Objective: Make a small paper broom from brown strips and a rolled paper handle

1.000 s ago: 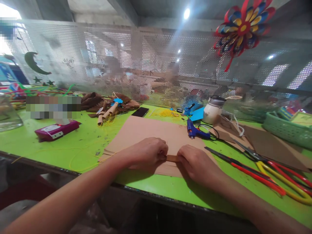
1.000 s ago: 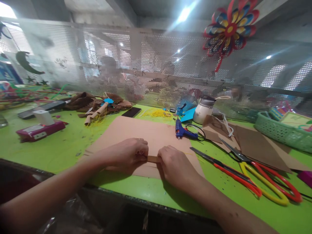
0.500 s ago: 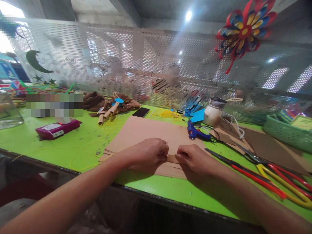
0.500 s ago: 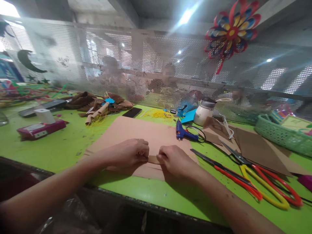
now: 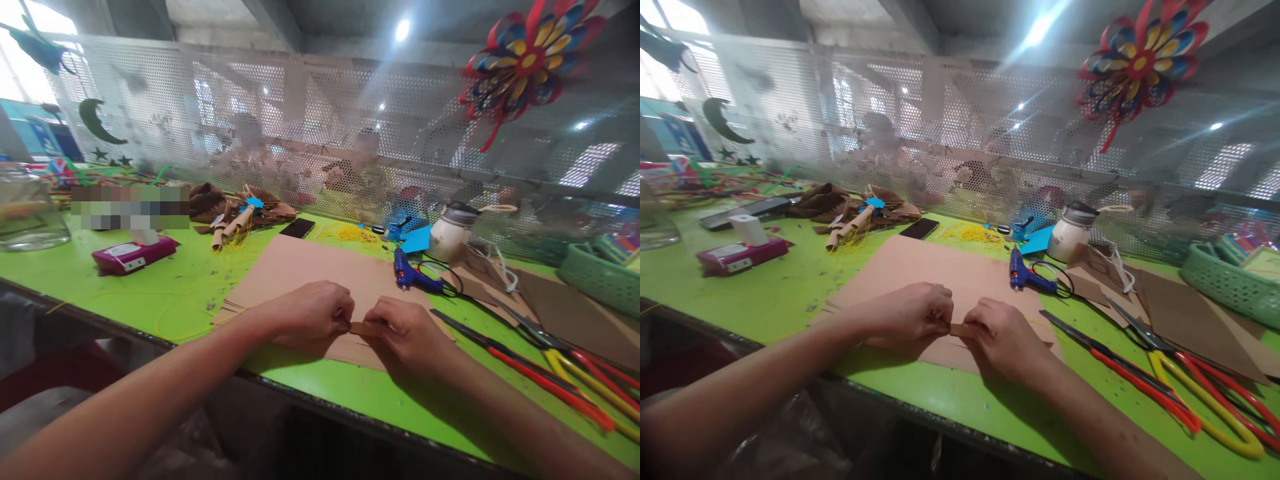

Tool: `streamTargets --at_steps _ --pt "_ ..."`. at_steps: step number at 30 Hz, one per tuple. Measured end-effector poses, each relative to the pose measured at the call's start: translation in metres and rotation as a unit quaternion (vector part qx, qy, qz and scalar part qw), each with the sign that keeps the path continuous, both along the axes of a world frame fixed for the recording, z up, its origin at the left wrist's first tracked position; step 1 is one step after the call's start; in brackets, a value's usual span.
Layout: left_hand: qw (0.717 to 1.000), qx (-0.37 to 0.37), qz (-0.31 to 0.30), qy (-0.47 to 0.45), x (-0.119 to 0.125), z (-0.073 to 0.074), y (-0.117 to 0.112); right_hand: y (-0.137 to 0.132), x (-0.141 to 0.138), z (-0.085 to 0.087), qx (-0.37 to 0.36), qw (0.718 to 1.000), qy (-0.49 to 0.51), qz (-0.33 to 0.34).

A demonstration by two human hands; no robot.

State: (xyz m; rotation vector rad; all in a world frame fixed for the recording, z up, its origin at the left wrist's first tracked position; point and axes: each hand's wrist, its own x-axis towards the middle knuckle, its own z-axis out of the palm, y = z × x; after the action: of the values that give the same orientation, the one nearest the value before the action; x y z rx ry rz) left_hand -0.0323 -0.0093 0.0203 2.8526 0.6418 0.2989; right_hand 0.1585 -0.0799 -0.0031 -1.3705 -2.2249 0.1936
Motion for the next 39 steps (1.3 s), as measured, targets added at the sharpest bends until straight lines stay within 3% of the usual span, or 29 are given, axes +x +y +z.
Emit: streamTargets --at_steps 7,15,28,34,39 --pt "1.000 0.016 0.001 -0.011 -0.001 -0.002 -0.001 0.002 -0.005 0.008 -0.038 0.998 -0.042 -0.037" --pt "0.999 0.041 -0.007 -0.029 -0.002 -0.005 -0.006 0.004 -0.007 0.003 -0.044 0.995 -0.054 -0.078" --pt "0.997 0.050 0.023 -0.060 -0.005 -0.002 -0.016 0.015 -0.003 0.006 -0.104 0.992 -0.028 -0.067" --pt "0.991 0.062 -0.079 -0.088 -0.004 -0.007 -0.015 0.017 -0.005 0.010 -0.121 0.990 -0.020 -0.066" --pt "0.989 0.099 -0.082 -0.078 -0.004 -0.015 -0.010 0.016 -0.003 0.014 -0.126 0.990 -0.005 -0.063"
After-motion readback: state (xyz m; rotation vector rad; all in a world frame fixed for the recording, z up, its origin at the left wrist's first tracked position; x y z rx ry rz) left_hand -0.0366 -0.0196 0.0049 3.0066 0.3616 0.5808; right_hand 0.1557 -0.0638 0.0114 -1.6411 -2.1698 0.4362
